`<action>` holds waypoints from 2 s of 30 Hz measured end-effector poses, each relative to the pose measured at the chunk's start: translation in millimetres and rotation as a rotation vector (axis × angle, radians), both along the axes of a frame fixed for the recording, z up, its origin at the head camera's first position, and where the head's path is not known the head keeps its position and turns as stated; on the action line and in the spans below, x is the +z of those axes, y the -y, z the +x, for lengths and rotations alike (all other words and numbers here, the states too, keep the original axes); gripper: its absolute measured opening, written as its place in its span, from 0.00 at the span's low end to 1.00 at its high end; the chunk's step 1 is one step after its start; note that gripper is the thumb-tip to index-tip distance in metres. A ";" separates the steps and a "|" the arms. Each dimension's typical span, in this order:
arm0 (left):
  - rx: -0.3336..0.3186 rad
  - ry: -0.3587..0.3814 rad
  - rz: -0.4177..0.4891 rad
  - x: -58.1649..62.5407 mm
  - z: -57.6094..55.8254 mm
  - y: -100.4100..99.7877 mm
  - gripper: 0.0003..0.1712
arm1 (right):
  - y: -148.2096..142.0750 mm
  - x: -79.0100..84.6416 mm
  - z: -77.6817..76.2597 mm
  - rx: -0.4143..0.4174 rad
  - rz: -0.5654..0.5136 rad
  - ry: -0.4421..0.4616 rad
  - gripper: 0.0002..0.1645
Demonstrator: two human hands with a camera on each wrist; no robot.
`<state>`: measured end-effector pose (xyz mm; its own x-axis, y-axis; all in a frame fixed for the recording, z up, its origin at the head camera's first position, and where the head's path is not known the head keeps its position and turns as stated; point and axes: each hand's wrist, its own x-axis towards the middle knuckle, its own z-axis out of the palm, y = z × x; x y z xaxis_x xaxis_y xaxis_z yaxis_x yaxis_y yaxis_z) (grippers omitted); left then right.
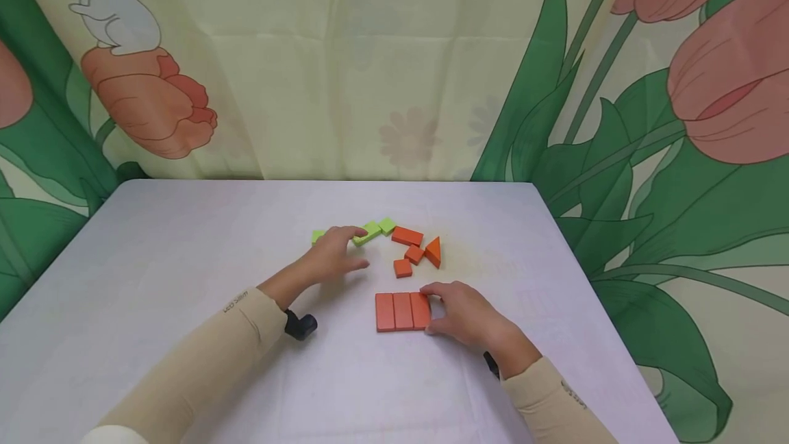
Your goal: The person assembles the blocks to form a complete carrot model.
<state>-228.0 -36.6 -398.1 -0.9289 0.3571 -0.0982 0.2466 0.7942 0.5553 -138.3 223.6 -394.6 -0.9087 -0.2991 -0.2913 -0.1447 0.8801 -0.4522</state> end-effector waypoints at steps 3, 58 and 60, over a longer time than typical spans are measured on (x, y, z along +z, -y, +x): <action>0.045 -0.025 -0.049 0.3 -14.6 2.7 0.33 | -0.3 0.0 -0.5 0.005 -0.002 -0.005 0.36; -0.196 0.089 0.042 -13.6 16.0 -30.9 0.15 | -2.2 -4.2 -1.0 0.015 -0.022 -0.025 0.37; -0.180 0.085 0.042 -13.2 16.0 -33.0 0.15 | -2.1 -4.1 -1.1 0.014 -0.019 -0.024 0.37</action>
<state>-212.0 -3.6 -411.3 -0.8387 0.5220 -0.1551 0.3334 0.7175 0.6116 -139.4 225.7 -398.7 -0.9110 -0.3169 -0.2639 -0.1678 0.8694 -0.4648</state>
